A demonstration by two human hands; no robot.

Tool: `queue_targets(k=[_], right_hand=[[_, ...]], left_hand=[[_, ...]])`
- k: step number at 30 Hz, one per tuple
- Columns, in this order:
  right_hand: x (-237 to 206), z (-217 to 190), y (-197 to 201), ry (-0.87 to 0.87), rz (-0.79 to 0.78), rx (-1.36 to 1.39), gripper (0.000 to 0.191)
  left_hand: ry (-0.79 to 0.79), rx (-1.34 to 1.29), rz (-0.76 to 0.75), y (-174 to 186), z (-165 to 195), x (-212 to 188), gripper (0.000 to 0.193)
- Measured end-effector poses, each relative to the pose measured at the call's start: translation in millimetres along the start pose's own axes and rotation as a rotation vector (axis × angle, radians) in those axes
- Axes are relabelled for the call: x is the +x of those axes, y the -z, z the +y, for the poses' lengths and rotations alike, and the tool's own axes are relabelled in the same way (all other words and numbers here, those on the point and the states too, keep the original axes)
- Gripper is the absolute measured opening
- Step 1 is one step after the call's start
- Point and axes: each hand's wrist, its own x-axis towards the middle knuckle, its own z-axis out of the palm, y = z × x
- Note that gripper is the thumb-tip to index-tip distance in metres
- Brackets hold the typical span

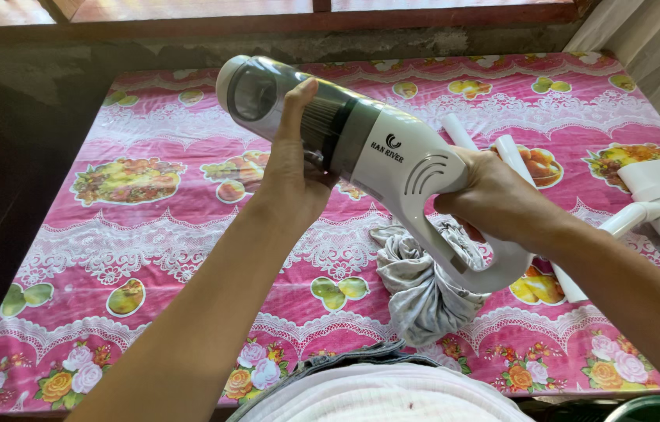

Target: The person wipes the parts of a cordless stick vacuum with a cloth, then attaches the extension wand to the motor body and clicks the floor head onto the wand. They lift the assembled vacuum and move the floor head over the bed sheet to test it.

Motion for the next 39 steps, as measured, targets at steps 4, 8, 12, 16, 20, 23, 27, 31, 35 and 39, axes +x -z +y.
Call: queue_targets(k=[4,8,12,16,20,23,27,31,35,39], right_hand=[[-2.4,-5.6,-0.2,0.015,-0.005,-0.034,0.011],[-9.6,-4.9,-18.4,-0.164,-0.005,0.252,0.008],[-13.1,3.0,-43.3,-0.478,-0.031,0.871,0.015],[-3.3,21.8,-48.7,-0.438,-0.485,1.253,0.022],[5.6,40.2,-45.9,-0.330,-0.874,1.400,0.029],[5.8,49.7,-47.5,-0.244,-0.963,1.435,0.023],[11.7,52.5,-30.7,-0.236,-0.677,0.963,0.023],[32.3,37.9,0.3,-0.213,-0.293,0.606,0.061],[47.2,17.3,7.4,0.024,-0.255,0.984,0.072],[58.3,2.5,-19.6,0.050,-0.098,1.070,0.069]], left_hand=[[0.039,-0.042,0.012,8.1,-0.9,-3.5,0.098],[-0.002,-0.049,-0.141,11.2,-3.1,-7.3,0.099],[0.066,0.059,-0.181,-1.3,-6.0,-1.9,0.100],[0.247,0.152,-0.239,-15.4,-16.1,-6.9,0.085],[0.261,0.247,-0.341,-23.7,-10.9,-7.2,0.084],[0.254,0.262,-0.331,-28.7,-12.0,-6.8,0.081],[0.141,0.312,-0.227,-29.6,-13.8,-8.9,0.074],[-0.072,0.812,-0.018,-25.8,-10.1,-17.8,0.081],[-0.233,1.350,-0.014,-28.2,-4.1,-25.6,0.091],[-0.425,1.841,0.077,-37.0,-14.1,-39.0,0.125]])
